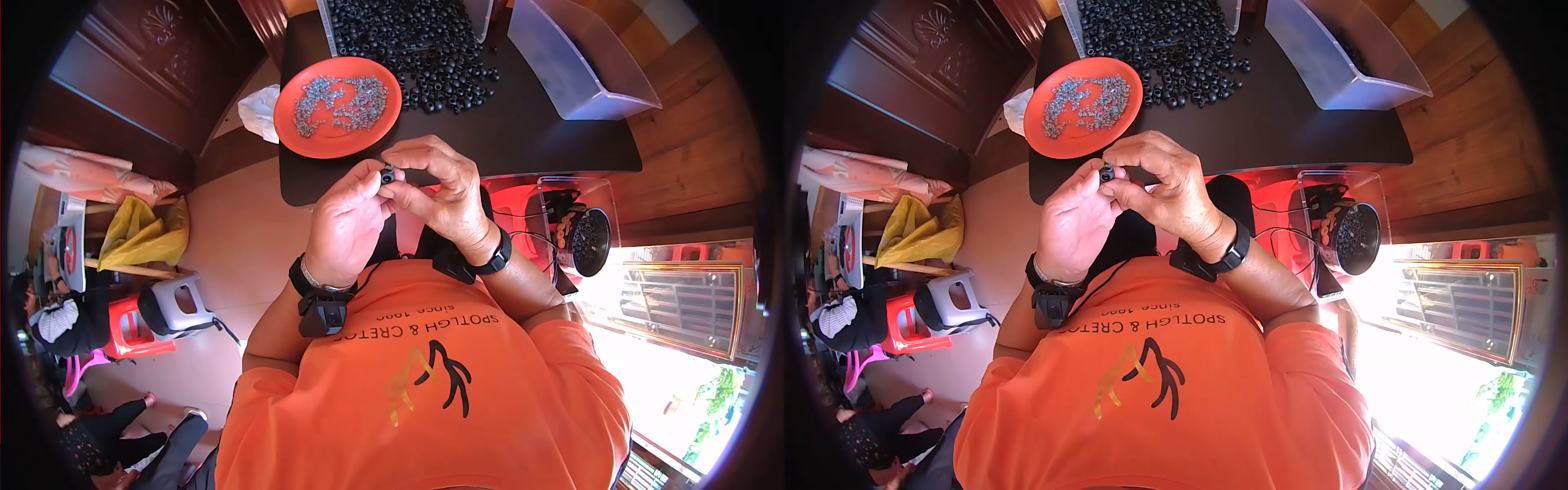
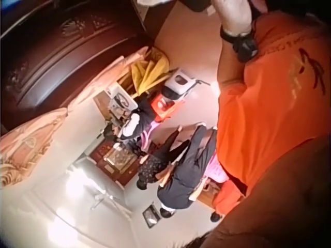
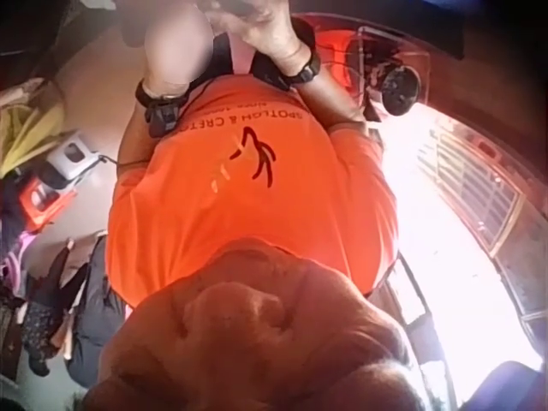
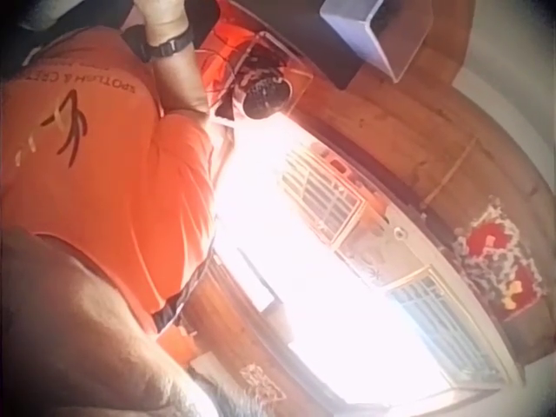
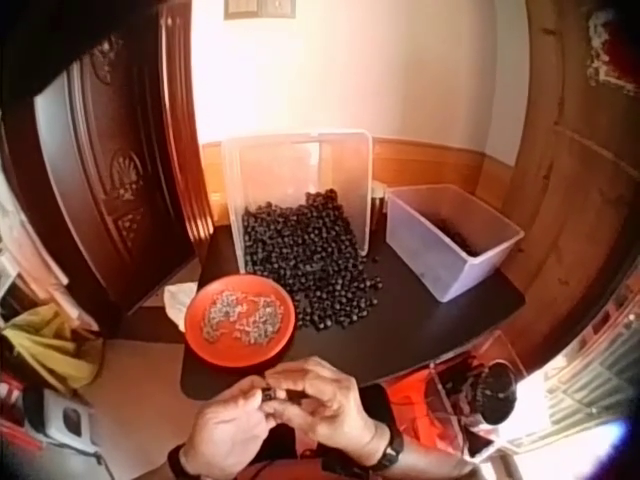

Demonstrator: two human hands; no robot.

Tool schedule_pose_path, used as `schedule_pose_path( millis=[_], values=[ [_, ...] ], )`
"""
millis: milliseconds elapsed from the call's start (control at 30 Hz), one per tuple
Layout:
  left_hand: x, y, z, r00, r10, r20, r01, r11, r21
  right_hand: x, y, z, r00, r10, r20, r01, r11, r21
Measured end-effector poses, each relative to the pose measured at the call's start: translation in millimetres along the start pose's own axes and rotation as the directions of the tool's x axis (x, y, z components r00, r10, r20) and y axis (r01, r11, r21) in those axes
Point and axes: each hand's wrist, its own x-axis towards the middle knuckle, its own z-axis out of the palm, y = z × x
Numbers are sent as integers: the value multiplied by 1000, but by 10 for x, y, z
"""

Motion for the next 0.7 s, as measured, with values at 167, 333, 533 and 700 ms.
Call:
schedule_pose_path(
  millis=[167,333,533,700],
  values=[
    [-1,-23,9,1000,7,0,-7,1000,-8,-9,-24,-8,1000,-25,-4,25,1000,-16],
    [9,-33,8,1000,1,2,-1,1000,-25,-29,-33,-2,999,-44,-16,43,998,-50],
    [7,-62,-21,1000,-2,6,3,999,-44,-44,-10,-5,996,-85,-13,84,994,-67],
    [13,-53,23,1000,8,10,-7,998,-57,-55,-8,9,993,-118,-26,114,989,-97]
  ],
)
